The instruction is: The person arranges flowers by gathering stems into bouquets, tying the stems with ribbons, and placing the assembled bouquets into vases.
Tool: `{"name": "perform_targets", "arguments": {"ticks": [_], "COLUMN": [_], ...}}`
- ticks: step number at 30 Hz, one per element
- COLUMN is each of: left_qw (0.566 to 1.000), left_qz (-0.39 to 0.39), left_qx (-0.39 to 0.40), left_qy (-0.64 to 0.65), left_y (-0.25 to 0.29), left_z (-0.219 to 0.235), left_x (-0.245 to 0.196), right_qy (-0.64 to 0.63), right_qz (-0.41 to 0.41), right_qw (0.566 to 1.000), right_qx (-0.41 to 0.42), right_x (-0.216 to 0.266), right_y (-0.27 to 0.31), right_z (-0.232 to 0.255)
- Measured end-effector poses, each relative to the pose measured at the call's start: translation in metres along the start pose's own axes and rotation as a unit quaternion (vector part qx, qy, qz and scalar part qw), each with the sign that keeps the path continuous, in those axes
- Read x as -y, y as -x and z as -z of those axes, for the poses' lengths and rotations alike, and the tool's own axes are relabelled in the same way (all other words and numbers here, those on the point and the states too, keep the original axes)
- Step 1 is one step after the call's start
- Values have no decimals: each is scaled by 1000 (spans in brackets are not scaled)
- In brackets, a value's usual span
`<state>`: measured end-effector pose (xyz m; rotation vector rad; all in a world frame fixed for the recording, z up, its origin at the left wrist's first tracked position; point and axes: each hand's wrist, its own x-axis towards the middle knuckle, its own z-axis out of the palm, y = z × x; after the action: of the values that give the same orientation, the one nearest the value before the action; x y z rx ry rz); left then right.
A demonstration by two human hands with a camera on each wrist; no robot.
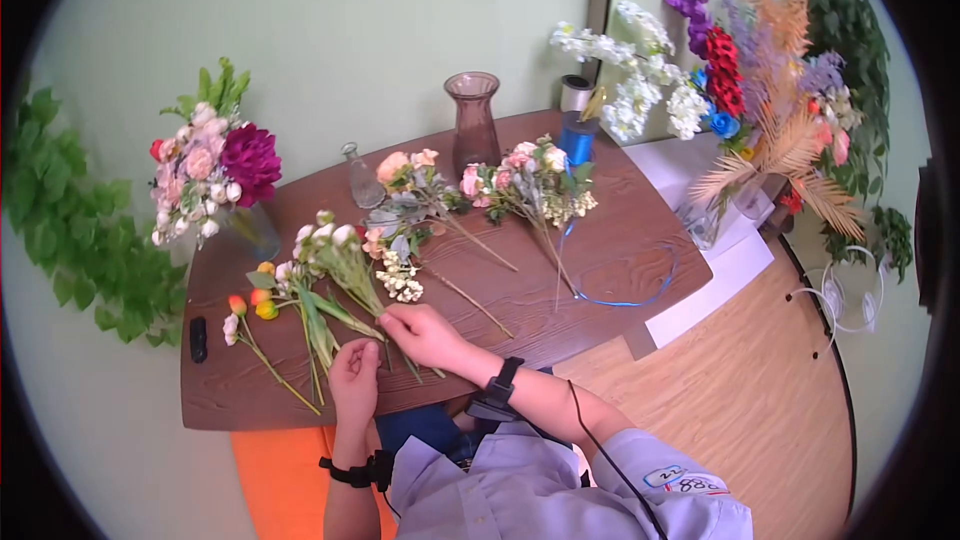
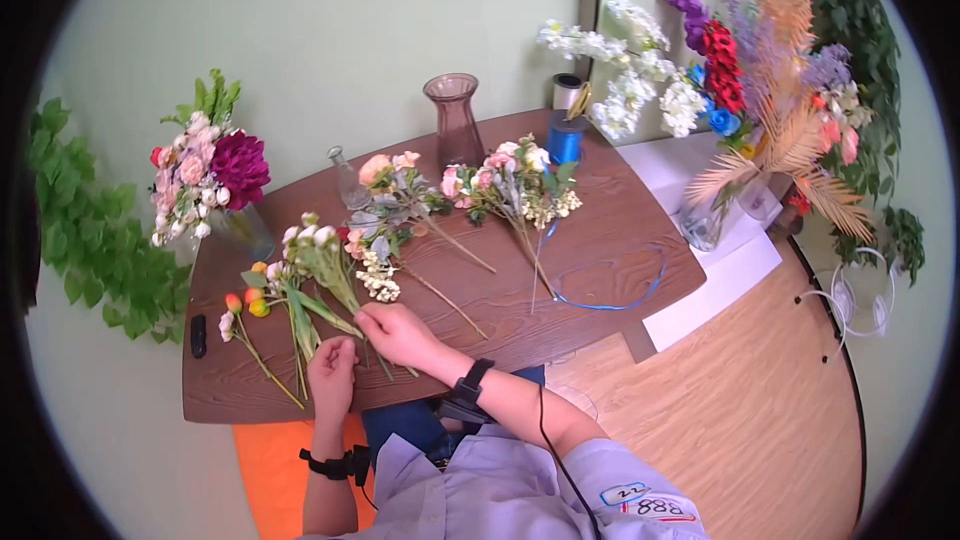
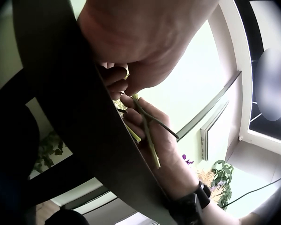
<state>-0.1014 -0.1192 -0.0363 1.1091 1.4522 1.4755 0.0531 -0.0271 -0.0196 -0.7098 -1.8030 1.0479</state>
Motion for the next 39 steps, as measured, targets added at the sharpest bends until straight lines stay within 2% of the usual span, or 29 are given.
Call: {"name": "perform_targets", "arguments": {"ticks": [1, 4, 9, 12, 14, 15, 16, 18, 21, 22, 24, 25, 27, 29, 31, 33, 35, 36, 38, 39], "left_qw": [1000, 1000, 1000, 1000, 1000, 1000, 1000, 1000, 999, 999, 999, 999, 999, 999, 1000, 999, 999, 999, 998, 998], "left_qz": [20, 10, 15, 23, 5, -8, -9, -23, -37, -39, -41, -38, -42, -30, -7, 9, 24, 21, 30, 35], "left_qx": [-2, -1, -4, 3, 2, 3, 6, 8, 10, 11, 8, 9, 6, 6, 7, 8, -4, -6, -25, -27], "left_qy": [-4, 4, 4, 4, 1, -6, -7, -2, 0, -3, 3, 10, 20, 21, 29, 38, 47, 45, 48, 44], "left_y": [1, -1, -2, -5, -5, -6, -6, -7, -5, -5, -2, -2, -2, 2, 3, 2, 2, 0, 1, 1], "left_z": [1, 0, -4, -4, -6, -6, -5, -4, -3, -3, -1, -1, -1, -1, 0, 0, 1, 2, 4, 3], "left_x": [-3, -5, -5, -3, 1, 2, 3, 9, 11, 10, 10, 12, 12, 5, 1, -3, -8, -14, -24, -33], "right_qy": [3, 95, 173, 205, 233, 284, 322, 438, 490, 490, 390, 390, 318, 277, 169, 158, 7, 5, -157, -237], "right_qz": [2, 74, 93, 64, 79, 70, 107, 80, -3, 3, -37, -32, -7, -9, 44, 65, 10, 13, -117, -186], "right_qw": [1000, 992, 980, 977, 966, 949, 925, 866, 851, 852, 902, 902, 910, 921, 935, 939, 963, 963, 956, 935], "right_qx": [-6, -22, -11, -10, -76, -118, -170, -227, -186, -186, -183, -181, -265, -275, -307, -299, -269, -269, -219, -189], "right_x": [1, 0, 7, 16, 29, 36, 33, 27, -11, -24, -31, -36, -16, -7, -8, -31, -39, -36, -20, -8], "right_y": [1, 5, 16, 20, 23, 19, 9, -11, -35, -40, -50, -58, -68, -77, -85, -90, -95, -98, -95, -91], "right_z": [0, -6, -11, 2, 21, 34, 49, 79, 104, 107, 109, 110, 115, 120, 125, 125, 124, 125, 126, 125]}}
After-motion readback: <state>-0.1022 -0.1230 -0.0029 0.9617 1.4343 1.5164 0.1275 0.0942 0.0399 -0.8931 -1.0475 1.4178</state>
